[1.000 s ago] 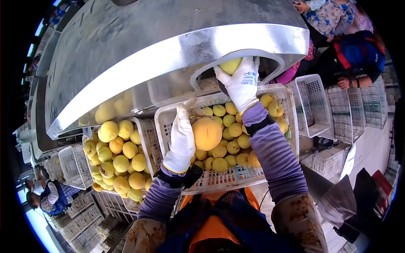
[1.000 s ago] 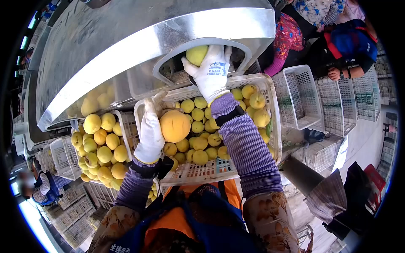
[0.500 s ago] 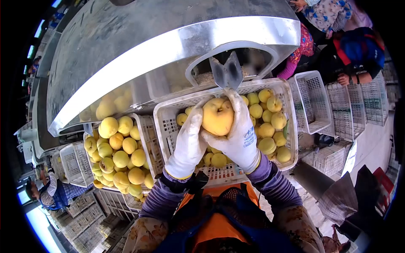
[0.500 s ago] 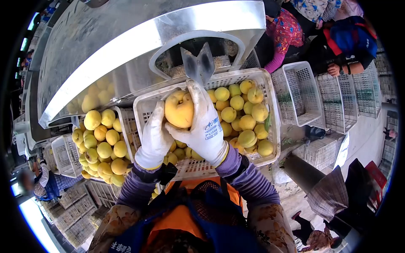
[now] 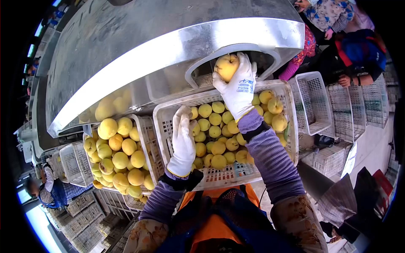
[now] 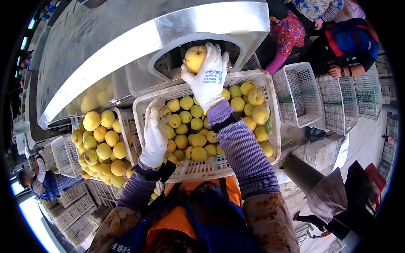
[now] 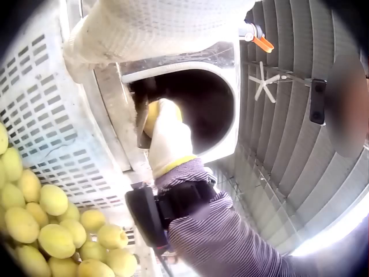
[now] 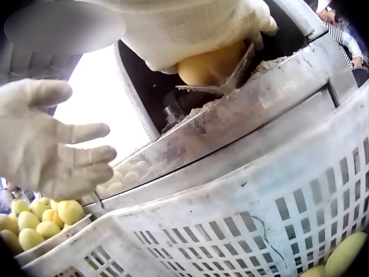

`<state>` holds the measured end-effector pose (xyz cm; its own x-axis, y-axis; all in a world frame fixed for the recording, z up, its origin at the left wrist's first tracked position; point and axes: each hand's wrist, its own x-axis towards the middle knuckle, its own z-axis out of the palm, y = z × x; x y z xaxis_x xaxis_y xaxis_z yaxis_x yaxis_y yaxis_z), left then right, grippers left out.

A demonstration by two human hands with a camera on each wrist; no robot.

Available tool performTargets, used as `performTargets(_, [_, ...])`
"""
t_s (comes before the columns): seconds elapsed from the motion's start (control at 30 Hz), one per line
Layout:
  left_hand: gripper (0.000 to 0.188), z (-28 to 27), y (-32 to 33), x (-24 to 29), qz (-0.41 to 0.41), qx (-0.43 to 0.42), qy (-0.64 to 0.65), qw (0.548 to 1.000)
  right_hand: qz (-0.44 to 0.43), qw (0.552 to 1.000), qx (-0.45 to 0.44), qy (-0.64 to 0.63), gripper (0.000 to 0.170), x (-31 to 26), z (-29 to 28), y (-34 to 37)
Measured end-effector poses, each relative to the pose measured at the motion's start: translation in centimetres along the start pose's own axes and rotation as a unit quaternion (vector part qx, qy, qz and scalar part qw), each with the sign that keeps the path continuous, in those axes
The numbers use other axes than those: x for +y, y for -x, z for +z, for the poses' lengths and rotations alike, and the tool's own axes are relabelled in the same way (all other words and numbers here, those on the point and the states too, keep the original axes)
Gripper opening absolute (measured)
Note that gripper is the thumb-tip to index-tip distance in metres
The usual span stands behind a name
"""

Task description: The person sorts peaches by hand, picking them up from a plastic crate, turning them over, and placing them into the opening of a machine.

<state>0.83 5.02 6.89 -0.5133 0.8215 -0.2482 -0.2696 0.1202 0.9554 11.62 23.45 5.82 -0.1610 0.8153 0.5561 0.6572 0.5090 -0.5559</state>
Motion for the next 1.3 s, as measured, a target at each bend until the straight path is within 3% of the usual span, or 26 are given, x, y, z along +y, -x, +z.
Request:
performTargets(0.03, [0.048, -1.3, 0.3, -0.7, -0.017, 0.026, -0.004, 1.0, -0.013, 1.0, 0.008, 0.002, 0.082, 0.2, 0.5, -0.6])
performTargets(0.1, [0.041, -4.7, 0.2, -3.7, 0.04, 0.054, -0.186, 0.98, 0.042, 0.996, -0.068, -0.049, 0.078, 0.2, 0.8, -2.9])
performTargets(0.13, [0.04, -6.2, 0.2, -4.9, 0.069, 0.072, -0.301, 0.948, -0.034, 0.999, 0.029, -0.011, 0.065, 0.1, 1.1, -3.3])
performTargets(0.17, [0.041, -7.1, -0.1, -5.8, 0.002, 0.105, -0.25, 0.963, -0.041, 0.999, 0.032, -0.002, 0.07, -0.1, 0.6, -4.0])
performTargets(0.2, [0.045, -10.5, -1.2, -9.5, -0.002, 0.093, -0.357, 0.929, -0.065, 0.996, 0.051, 0.022, 0.071, -0.3, 0.0, -4.5])
performTargets(0.23, [0.055, -10.3, -1.1, -9.0, 0.009, 0.048, -0.475, 0.879, -0.091, 0.992, 0.073, 0.046, 0.072, -0.6, -0.6, -4.9])
performTargets(0.27, [0.059, -9.7, -1.0, -8.7, -0.053, 0.008, -0.525, 0.85, -0.091, 0.994, 0.066, -0.008, 0.068, -1.2, -2.0, -4.2])
performTargets(0.3, [0.063, -8.8, -1.0, -8.7, -0.114, -0.034, -0.568, 0.814, -0.18, 0.967, 0.17, -0.057, 0.052, -1.2, -2.1, -2.6])
performTargets(0.37, [0.066, -7.2, -1.7, -9.8, -0.164, -0.119, -0.67, 0.714, -0.092, 0.992, -0.037, -0.081, 0.04, -1.7, -3.3, 5.2])
performTargets(0.4, [0.064, -6.7, -2.3, -11.7, -0.176, -0.105, -0.726, 0.657, -0.004, 0.953, -0.293, -0.073, 0.036, -2.2, -3.8, 8.5])
performTargets(0.43, [0.064, -7.3, -3.1, -14.5, -0.182, -0.102, -0.756, 0.621, -0.018, 0.893, -0.448, 0.033, 0.041, -2.4, -3.3, 12.6])
performTargets(0.47, [0.063, -8.1, -3.7, -17.9, -0.186, -0.1, -0.784, 0.583, -0.017, 0.777, -0.626, 0.067, 0.05, -1.4, -2.1, 17.0])
performTargets(0.53, [0.055, -7.9, -4.4, -20.8, -0.176, -0.059, -0.836, 0.517, -0.016, 0.619, -0.778, 0.108, 0.061, -0.6, -1.6, 23.1])
performTargets(0.57, [0.053, -7.4, -4.3, -19.9, -0.193, -0.09, -0.828, 0.519, -0.103, 0.607, -0.765, 0.188, 0.063, -0.8, -0.7, 26.0])
performTargets(0.63, [0.05, -6.2, -4.5, -15.8, -0.221, -0.158, -0.811, 0.518, 0.046, 0.637, -0.763, 0.1, 0.066, 0.9, 0.3, 28.4])
performTargets(0.7, [0.066, -7.0, -4.9, -15.5, -0.226, -0.174, -0.773, 0.567, 0.103, 0.682, -0.724, -0.01, 0.066, 1.0, -2.7, 24.1])
performTargets(0.77, [0.069, -6.4, -4.0, -12.6, -0.298, -0.105, -0.609, 0.728, 0.15, 0.752, -0.624, -0.148, 0.068, 1.8, -5.3, 18.6])
performTargets(0.8, [0.071, -6.9, -2.3, -11.1, -0.303, -0.101, -0.39, 0.864, 0.156, 0.796, -0.554, -0.188, 0.071, 1.9, -6.4, 17.5])
performTargets(0.83, [0.073, -7.2, -0.7, -9.4, -0.285, -0.099, -0.145, 0.942, 0.162, 0.835, -0.475, -0.226, 0.074, 1.7, -7.4, 16.4])
performTargets(0.87, [0.075, -6.1, 0.7, -7.4, -0.292, -0.115, 0.049, 0.948, 0.139, 0.856, -0.429, -0.251, 0.079, 1.1, -8.2, 15.3])
performTargets(0.9, [0.077, -4.7, 2.0, -5.5, -0.29, -0.129, 0.242, 0.917, 0.114, 0.874, -0.384, -0.274, 0.083, 0.2, -8.9, 14.3])
performTargets(0.97, [0.084, -2.8, 3.1, -3.1, -0.265, -0.162, 0.314, 0.897, 0.051, 0.891, -0.337, -0.299, 0.085, -2.0, -9.9, 12.7])
performTargets(1.17, [0.088, 1.0, 2.2, 5.1, -0.106, -0.174, 0.255, 0.945, 0.047, 0.932, -0.212, -0.289, 0.09, -6.0, -12.6, 6.9])
performTargets(1.23, [0.085, 1.1, 1.6, 5.5, -0.101, -0.191, 0.302, 0.928, 0.07, 0.925, -0.187, -0.324, 0.091, -6.7, -12.8, 5.4])
performTargets(1.27, [0.083, 1.0, 1.2, 4.9, -0.102, -0.186, 0.28, 0.936, 0.139, 0.901, -0.159, -0.379, 0.09, -7.0, -12.6, 5.2])
performTargets(1.3, [0.081, 1.0, 0.8, 4.2, -0.101, -0.18, 0.26, 0.943, 0.097, 0.923, -0.142, -0.345, 0.088, -6.9, -12.7, 4.2])
